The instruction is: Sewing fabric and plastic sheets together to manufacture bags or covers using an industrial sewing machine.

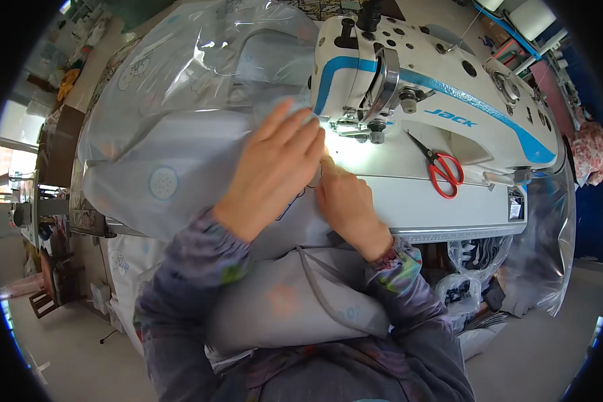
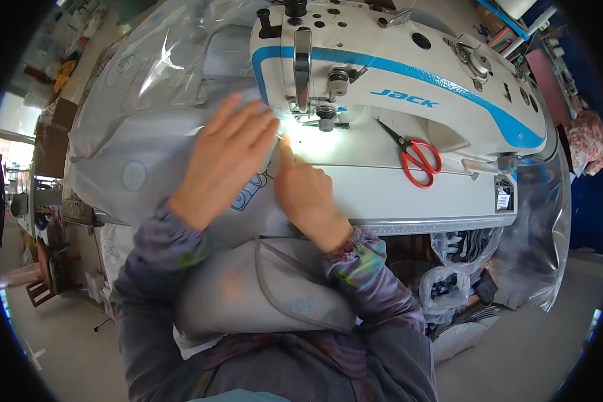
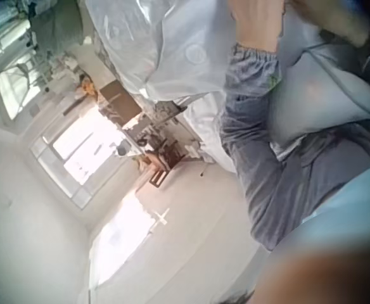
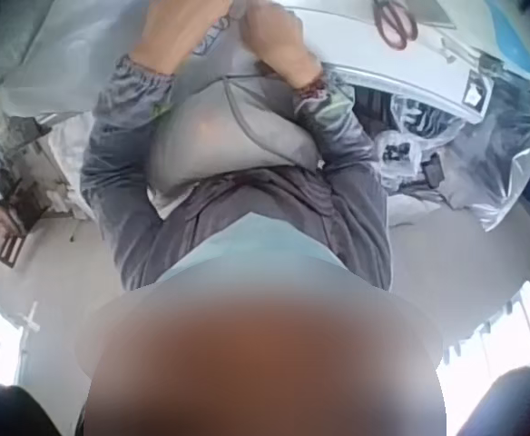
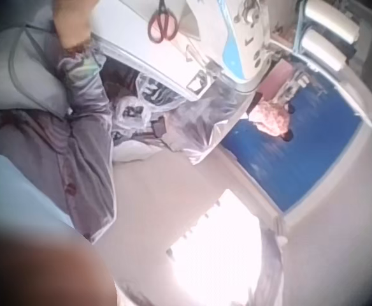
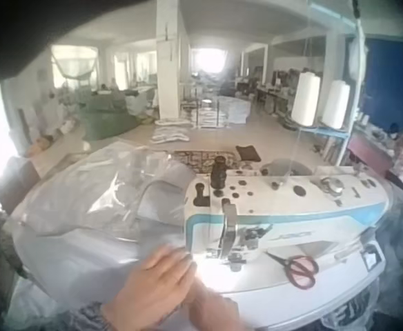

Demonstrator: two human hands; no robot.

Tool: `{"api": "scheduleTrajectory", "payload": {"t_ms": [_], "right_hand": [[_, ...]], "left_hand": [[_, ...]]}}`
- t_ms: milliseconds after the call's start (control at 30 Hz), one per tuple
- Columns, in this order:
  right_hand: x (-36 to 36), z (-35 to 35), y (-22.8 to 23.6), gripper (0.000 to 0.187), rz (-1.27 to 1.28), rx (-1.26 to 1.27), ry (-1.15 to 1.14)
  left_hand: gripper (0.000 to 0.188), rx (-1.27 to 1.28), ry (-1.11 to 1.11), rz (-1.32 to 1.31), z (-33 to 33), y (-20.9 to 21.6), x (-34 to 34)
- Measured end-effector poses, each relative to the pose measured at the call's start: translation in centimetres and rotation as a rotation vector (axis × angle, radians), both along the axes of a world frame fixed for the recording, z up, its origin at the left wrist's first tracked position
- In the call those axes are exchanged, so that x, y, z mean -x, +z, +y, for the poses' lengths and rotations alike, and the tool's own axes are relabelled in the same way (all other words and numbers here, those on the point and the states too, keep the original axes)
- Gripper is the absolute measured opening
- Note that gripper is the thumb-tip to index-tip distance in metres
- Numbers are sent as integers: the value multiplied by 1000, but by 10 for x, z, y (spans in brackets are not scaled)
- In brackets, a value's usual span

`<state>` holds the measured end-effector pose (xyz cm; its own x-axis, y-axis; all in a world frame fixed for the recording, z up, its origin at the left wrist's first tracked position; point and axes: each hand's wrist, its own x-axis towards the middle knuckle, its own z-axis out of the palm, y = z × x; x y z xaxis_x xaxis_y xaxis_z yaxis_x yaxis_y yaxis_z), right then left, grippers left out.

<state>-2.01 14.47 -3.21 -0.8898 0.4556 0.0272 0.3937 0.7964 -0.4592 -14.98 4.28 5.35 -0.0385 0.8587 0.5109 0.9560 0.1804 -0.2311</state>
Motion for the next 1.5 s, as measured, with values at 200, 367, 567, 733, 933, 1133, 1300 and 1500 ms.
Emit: {"api": "scheduleTrajectory", "payload": {"t_ms": [200, 367, 567, 733, 933, 1133, 1300, 1500], "right_hand": [[-22, 24, 20, 58, -71, 5, 54], [-29, 30, 11, 60, -50, -115, 87], [-11, 24, 5, 54, -115, -263, -8], [6, 25, 9, 48, -91, -227, -65], [-18, 33, 15, 31, -24, -27, -85], [-17, 39, 16, 36, 51, -20, -35], [-37, 48, 25, 41, 34, 144, 50], [-23, 39, 12, 39, 33, 170, -17]], "left_hand": [[4, 158, -180, -263, 10, -45, 19], [5, 177, -131, -344, 10, -46, 17], [5, 175, -67, -322, 22, -49, 20], [4, 135, 29, -236, 27, -58, 7], [6, 112, 124, -256, 33, -68, -16], [8, 143, 239, -265, 43, -69, -34], [9, 118, 239, -229, 34, -63, -38], [11, 199, 251, -293, 43, -58, -35]]}}
